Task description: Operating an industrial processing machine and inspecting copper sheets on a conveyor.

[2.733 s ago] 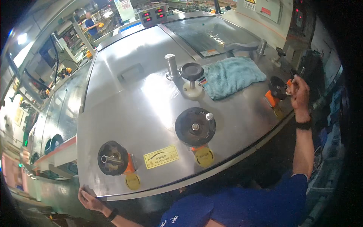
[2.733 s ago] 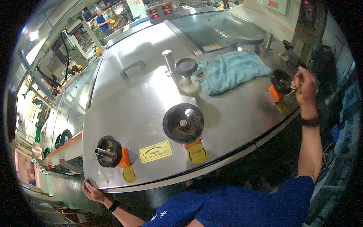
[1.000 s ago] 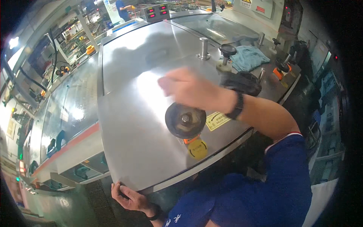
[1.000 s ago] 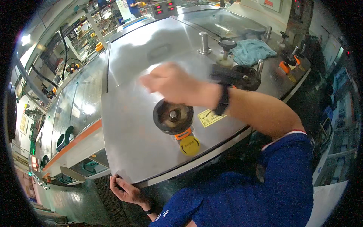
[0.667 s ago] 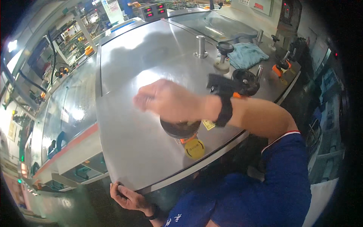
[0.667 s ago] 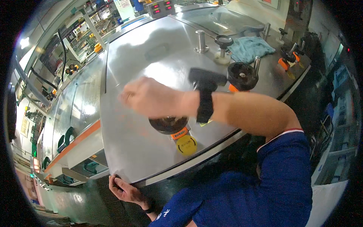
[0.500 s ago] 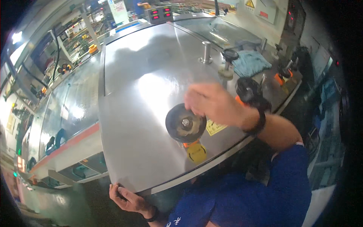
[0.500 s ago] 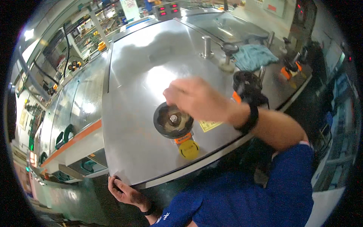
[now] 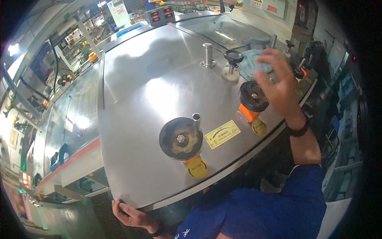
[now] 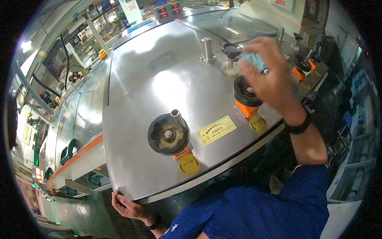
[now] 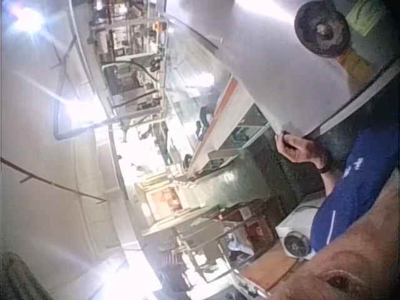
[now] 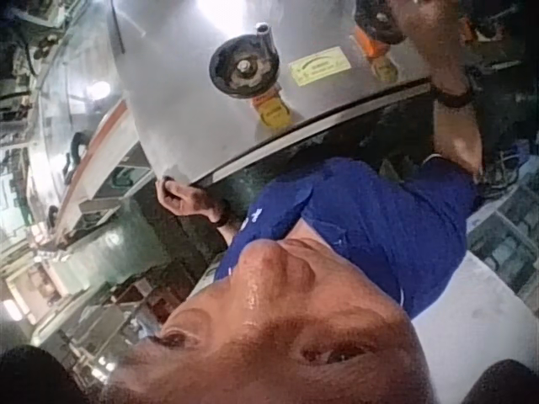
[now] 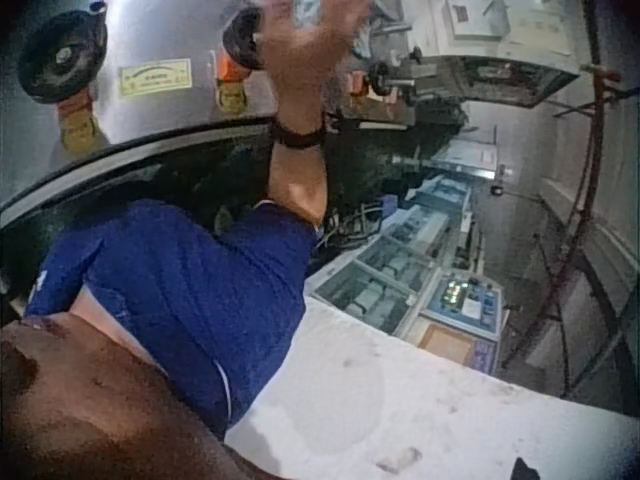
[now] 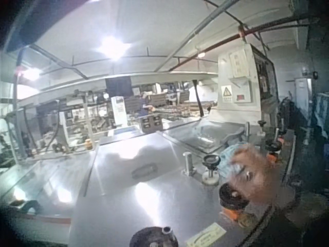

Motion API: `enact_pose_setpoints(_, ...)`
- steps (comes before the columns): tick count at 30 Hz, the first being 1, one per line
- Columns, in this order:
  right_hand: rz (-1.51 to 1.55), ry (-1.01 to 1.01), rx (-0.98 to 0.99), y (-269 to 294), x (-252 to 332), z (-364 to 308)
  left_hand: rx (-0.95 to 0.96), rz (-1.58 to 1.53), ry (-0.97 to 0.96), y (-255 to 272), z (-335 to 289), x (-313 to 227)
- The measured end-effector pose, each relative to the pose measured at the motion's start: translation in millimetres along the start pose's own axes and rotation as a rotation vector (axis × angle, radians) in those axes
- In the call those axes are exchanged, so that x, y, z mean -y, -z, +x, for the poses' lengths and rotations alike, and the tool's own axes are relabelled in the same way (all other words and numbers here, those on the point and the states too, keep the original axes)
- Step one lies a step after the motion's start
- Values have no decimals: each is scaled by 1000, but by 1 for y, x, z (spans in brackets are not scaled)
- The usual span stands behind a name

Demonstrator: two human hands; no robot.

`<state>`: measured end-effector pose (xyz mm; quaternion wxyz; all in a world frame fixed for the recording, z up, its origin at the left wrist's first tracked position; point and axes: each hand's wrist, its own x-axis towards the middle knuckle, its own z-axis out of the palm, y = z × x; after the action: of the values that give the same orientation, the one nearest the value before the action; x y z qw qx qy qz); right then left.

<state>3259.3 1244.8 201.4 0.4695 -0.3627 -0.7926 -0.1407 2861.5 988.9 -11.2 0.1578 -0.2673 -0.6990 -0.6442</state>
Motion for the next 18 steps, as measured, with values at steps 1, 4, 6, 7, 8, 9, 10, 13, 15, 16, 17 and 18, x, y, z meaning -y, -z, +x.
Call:
enact_pose_setpoints(1, -136, -58, -47, 4, -18, -1, -8, -2, 2, -3, -1, -3)
enact_pose_setpoints(4, 441, -536, 250, 6, -52, -4, -19, 13, 3, -7, -2, -8)
enact_pose_setpoints(6, 848, -633, 424, 3, -62, -9, -28, 5, -10, -6, -1, -7)
enact_pose_setpoints(7, 903, -639, 493, 5, -61, -16, -32, -12, -21, -4, -1, -6)
enact_pose_setpoints(8, 958, -643, 563, 7, -57, -23, -37, -28, -32, -2, 0, -5)
enact_pose_setpoints(9, 633, -232, 404, 11, -44, -33, -29, -8, -49, -3, 1, -4)
enact_pose_setpoints(10, 589, -158, 362, 10, -37, -40, -30, 18, -67, -2, 0, -2)
enact_pose_setpoints(13, 541, 17, 336, -9, -24, -28, -33, 26, -60, -4, -1, 1)
enact_pose_setpoints(15, 645, -135, 476, -31, -14, -4, -32, 7, -31, -5, 1, 0)
enact_pose_setpoints(16, 718, -353, 577, -42, -11, 12, -27, -2, -9, -5, 1, -1)
enact_pose_setpoints(17, 724, -606, 622, -52, -13, 31, -22, -12, 14, -5, 0, -3)
enact_pose_setpoints(18, 668, -778, 636, -60, -27, 43, -21, -6, 17, -4, 0, -4)
